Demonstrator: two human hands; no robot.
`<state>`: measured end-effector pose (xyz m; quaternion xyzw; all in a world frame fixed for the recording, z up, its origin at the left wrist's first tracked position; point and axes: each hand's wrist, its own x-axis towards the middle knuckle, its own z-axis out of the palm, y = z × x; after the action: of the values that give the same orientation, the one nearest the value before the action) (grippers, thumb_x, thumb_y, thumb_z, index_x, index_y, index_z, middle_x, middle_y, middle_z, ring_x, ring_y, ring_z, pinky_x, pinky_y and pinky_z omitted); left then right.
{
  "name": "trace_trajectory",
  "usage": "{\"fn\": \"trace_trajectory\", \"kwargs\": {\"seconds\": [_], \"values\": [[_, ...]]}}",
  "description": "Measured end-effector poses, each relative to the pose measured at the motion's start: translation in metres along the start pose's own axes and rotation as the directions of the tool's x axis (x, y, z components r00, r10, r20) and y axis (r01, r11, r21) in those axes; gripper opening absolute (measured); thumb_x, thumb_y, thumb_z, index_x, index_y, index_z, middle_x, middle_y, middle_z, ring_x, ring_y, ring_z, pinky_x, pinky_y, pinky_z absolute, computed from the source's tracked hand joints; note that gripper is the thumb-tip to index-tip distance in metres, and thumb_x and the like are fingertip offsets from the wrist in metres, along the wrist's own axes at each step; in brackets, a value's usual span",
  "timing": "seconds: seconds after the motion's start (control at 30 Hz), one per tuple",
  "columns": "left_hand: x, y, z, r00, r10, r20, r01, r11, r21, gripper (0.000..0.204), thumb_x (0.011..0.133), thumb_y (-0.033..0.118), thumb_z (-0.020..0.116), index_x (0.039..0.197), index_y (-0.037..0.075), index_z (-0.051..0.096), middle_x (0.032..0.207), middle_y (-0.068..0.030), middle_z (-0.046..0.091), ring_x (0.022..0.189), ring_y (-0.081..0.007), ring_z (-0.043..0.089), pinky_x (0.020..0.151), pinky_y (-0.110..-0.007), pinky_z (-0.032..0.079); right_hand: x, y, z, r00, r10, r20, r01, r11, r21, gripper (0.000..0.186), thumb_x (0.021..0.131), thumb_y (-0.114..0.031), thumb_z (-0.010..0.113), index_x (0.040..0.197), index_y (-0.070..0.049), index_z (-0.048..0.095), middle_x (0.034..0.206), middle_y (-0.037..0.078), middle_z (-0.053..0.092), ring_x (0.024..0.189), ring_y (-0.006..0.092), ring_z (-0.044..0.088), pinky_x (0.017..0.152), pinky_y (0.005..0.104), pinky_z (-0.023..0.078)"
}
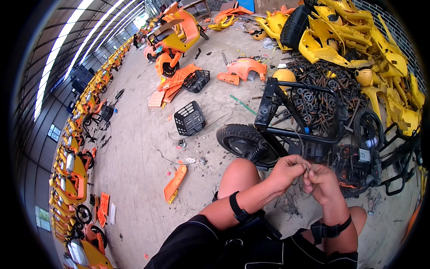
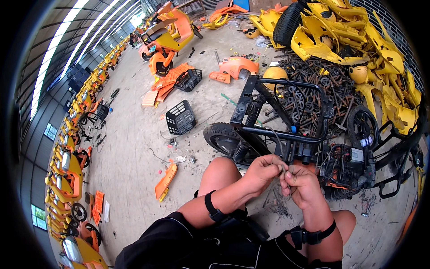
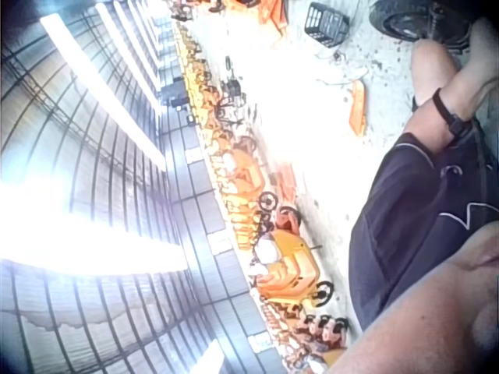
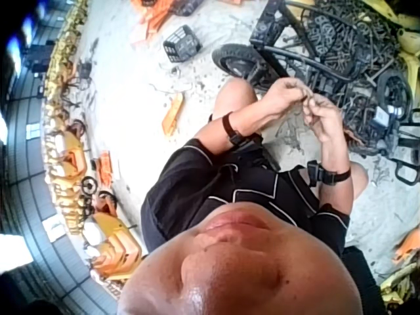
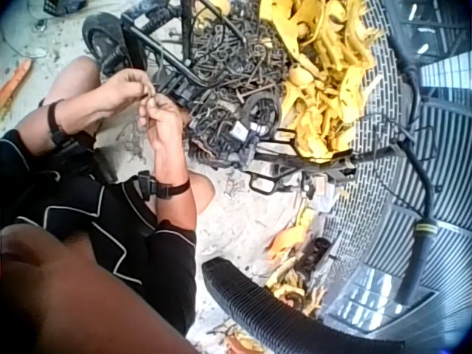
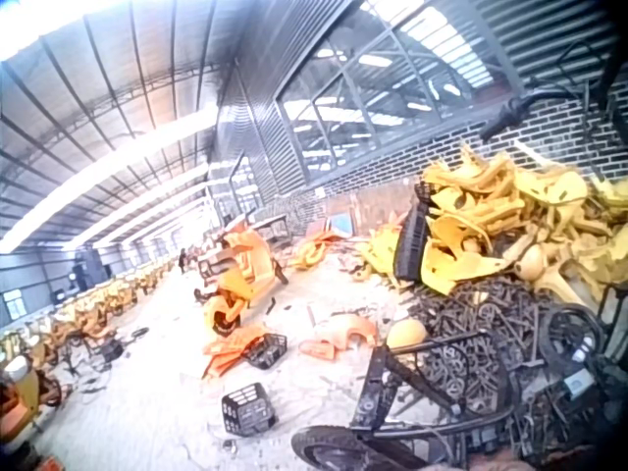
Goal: The person connects and organizes electrical wires on a black vehicle frame by hand while sitting on the floor of a warehouse.
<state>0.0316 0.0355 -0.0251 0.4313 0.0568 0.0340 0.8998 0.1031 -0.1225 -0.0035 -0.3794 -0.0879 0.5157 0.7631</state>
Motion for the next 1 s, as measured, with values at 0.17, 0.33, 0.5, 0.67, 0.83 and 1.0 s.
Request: {"fn": "trace_trajectory", "kwargs": {"seconds": [0.17, 0.33, 0.5, 0.67, 0.83, 1.0], "values": [[0.000, 0.010, 0.001, 1.000, -0.023, 0.020, 0.021, 0.997, 0.070, 0.011, 0.092, 0.004, 0.059, 0.098, -0.002, 0.066, 0.091, -0.0062, 0.067, 0.083, -0.0118, 0.062, 0.079, -0.028, 0.050, -0.002, -0.003, 0.007, 0.979, -0.176, -0.102, 0.143, 0.953, -0.268, 0.012, 0.093, -0.012, 0.063, 0.088, -0.002, 0.063, 0.076, 0.005, 0.062, 0.064, 0.0125, 0.056, 0.058, 0.0257, 0.046], [0.001, 0.008, 0.000, 0.998, 0.070, 0.013, -0.071, 0.969, 0.236, 0.012, 0.093, 0.008, 0.061, 0.098, -0.001, 0.067, 0.095, -0.0039, 0.067, 0.088, -0.0089, 0.059, 0.082, -0.027, 0.048, 0.000, -0.002, 0.005, 0.932, -0.349, -0.103, 0.242, 0.806, -0.541, 0.011, 0.092, -0.010, 0.066, 0.087, -0.002, 0.062, 0.077, 0.004, 0.061, 0.069, 0.0102, 0.056, 0.064, 0.0246, 0.046], [0.000, 0.006, 0.000, 0.995, 0.097, 0.007, -0.095, 0.949, 0.302, 0.012, 0.093, 0.009, 0.063, 0.098, -0.001, 0.067, 0.095, -0.0025, 0.067, 0.087, -0.0075, 0.058, 0.081, -0.025, 0.048, -0.001, 0.000, 0.003, 0.913, -0.400, -0.082, 0.276, 0.753, -0.598, 0.003, 0.092, -0.002, 0.064, 0.090, 0.000, 0.064, 0.080, 0.002, 0.060, 0.070, 0.0087, 0.056, 0.064, 0.0241, 0.046], [-0.001, 0.006, 0.004, 0.989, 0.147, -0.004, -0.133, 0.910, 0.393, 0.012, 0.092, 0.010, 0.064, 0.097, 0.000, 0.068, 0.091, -0.0010, 0.066, 0.085, -0.0059, 0.056, 0.078, -0.024, 0.047, 0.000, 0.003, 0.002, 0.893, -0.441, -0.087, 0.303, 0.733, -0.609, 0.002, 0.091, -0.001, 0.065, 0.090, 0.000, 0.064, 0.081, 0.002, 0.061, 0.070, 0.0082, 0.056, 0.064, 0.0237, 0.046], [-0.003, 0.004, 0.000, 0.986, 0.169, -0.005, -0.148, 0.876, 0.459, 0.012, 0.092, 0.011, 0.065, 0.097, 0.000, 0.068, 0.088, 0.0001, 0.065, 0.081, -0.0047, 0.053, 0.075, -0.024, 0.045, 0.000, 0.004, 0.003, 0.891, -0.444, -0.092, 0.298, 0.726, -0.620, 0.003, 0.091, -0.001, 0.065, 0.090, 0.000, 0.063, 0.081, 0.002, 0.062, 0.071, 0.0079, 0.056, 0.065, 0.0234, 0.046], [-0.001, 0.003, 0.001, 0.983, 0.182, -0.012, -0.151, 0.853, 0.499, 0.012, 0.091, 0.010, 0.064, 0.096, 0.000, 0.068, 0.088, 0.0000, 0.065, 0.082, -0.0049, 0.054, 0.075, -0.023, 0.045, 0.000, 0.005, -0.001, 0.887, -0.452, -0.092, 0.298, 0.714, -0.634, 0.003, 0.091, -0.001, 0.066, 0.090, 0.000, 0.063, 0.081, 0.002, 0.062, 0.070, 0.0072, 0.055, 0.064, 0.0230, 0.046]]}}
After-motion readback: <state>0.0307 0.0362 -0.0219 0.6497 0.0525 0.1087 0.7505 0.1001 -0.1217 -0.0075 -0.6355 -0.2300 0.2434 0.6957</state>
